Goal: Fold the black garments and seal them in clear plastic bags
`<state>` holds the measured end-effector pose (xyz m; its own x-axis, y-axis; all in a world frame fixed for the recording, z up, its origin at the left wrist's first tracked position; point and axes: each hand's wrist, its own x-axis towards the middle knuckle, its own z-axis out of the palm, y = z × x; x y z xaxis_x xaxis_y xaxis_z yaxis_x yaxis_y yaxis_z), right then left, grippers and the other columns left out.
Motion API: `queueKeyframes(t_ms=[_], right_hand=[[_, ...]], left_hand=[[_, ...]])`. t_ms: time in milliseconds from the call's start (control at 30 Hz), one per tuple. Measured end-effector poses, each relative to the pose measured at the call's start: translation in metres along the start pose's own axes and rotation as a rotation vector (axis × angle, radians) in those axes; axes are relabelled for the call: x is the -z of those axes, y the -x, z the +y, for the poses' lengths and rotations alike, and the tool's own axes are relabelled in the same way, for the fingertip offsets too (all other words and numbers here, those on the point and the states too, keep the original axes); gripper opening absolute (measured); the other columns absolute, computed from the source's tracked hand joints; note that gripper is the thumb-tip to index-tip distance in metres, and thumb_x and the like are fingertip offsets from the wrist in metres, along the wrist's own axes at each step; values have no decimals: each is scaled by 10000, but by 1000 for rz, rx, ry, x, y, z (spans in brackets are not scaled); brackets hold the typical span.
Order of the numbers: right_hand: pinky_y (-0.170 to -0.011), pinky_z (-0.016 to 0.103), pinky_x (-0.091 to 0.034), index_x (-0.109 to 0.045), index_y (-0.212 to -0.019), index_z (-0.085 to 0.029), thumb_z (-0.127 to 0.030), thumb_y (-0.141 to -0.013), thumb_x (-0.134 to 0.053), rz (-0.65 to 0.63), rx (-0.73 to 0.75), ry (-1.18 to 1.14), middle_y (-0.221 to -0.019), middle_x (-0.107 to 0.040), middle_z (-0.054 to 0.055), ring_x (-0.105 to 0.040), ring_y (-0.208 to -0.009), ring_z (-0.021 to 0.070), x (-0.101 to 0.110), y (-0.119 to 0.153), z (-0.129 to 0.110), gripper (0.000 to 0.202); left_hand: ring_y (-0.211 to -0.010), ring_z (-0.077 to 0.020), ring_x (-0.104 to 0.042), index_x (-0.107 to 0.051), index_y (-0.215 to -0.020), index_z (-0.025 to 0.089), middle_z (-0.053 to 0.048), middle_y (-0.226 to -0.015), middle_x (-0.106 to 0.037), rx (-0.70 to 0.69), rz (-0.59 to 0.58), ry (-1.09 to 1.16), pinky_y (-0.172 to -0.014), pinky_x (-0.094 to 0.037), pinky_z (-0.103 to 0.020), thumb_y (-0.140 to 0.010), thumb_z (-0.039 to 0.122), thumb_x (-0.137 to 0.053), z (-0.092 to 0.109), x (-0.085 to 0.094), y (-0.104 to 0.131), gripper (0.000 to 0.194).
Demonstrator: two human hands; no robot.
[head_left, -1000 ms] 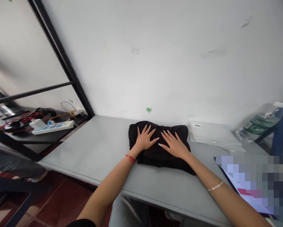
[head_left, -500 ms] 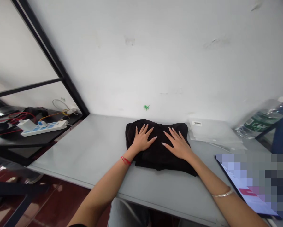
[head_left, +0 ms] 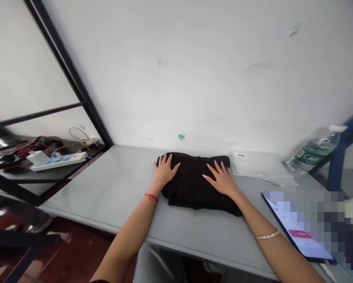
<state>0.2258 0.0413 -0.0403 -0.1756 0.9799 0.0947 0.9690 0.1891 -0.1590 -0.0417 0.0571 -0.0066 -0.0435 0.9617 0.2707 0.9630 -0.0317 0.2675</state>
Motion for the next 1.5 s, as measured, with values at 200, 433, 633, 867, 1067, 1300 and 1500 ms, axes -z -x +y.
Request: queueKeyframes(t_ms=[200,433,633,867,1067,1300,1500], right_hand=[[-1164,514,-205,-264,-1518,-291,-673,-931,-269,14,47,-7,-1610,-171,79,-85,-1474,341,0,2,2,700],[-1163,521,-208,-268,-1517,-285,-645,-941,-291,1,41,-13,-1613,-159,70,-88,-1475,340,-1,2,2,680],[-1154,538,-214,-292,-1510,-280,-639,-943,-283,16,58,-9,-1609,-177,82,-99,-1470,358,-3,2,4,671],[-1159,526,-204,-295,-1511,-262,-623,-948,-291,7,59,-19,-1604,-186,115,-90,-1470,357,-1,3,4,668],[-1161,519,-205,-291,-1513,-258,-620,-950,-291,-2,53,-20,-1608,-176,103,-85,-1472,350,1,3,2,669],[-1163,518,-198,-297,-1511,-249,-620,-947,-293,-8,58,-8,-1607,-176,106,-87,-1471,353,3,4,2,675],[-1151,549,-209,-293,-1512,-252,-620,-948,-281,-12,62,-25,-1608,-171,105,-87,-1470,363,3,4,2,674]], left_hand=[[-1483,-317,-112,-293,-1505,264,-117,-1603,-172,-387,0,95,-1161,-80,-611,-903,626,-449,23,-3,15,720],[-1461,-285,-223,-410,-1447,282,-110,-1559,-308,-498,-193,98,-1167,-53,-604,-925,620,-409,27,-13,15,621],[-1453,-293,-243,-427,-1437,276,-105,-1555,-318,-506,-165,99,-1168,-63,-607,-929,606,-418,25,-13,14,606],[-1454,-294,-242,-429,-1436,269,-117,-1551,-324,-511,-162,98,-1164,-75,-612,-935,601,-407,25,-13,14,601],[-1455,-289,-242,-422,-1441,266,-120,-1550,-325,-510,-171,78,-1164,-79,-613,-938,587,-415,26,-12,14,596],[-1458,-286,-233,-418,-1442,262,-121,-1554,-313,-504,-184,76,-1164,-77,-611,-941,581,-417,27,-10,15,594],[-1462,-283,-222,-418,-1443,258,-124,-1555,-311,-500,-190,101,-1166,-47,-608,-940,588,-407,27,-10,14,601]])
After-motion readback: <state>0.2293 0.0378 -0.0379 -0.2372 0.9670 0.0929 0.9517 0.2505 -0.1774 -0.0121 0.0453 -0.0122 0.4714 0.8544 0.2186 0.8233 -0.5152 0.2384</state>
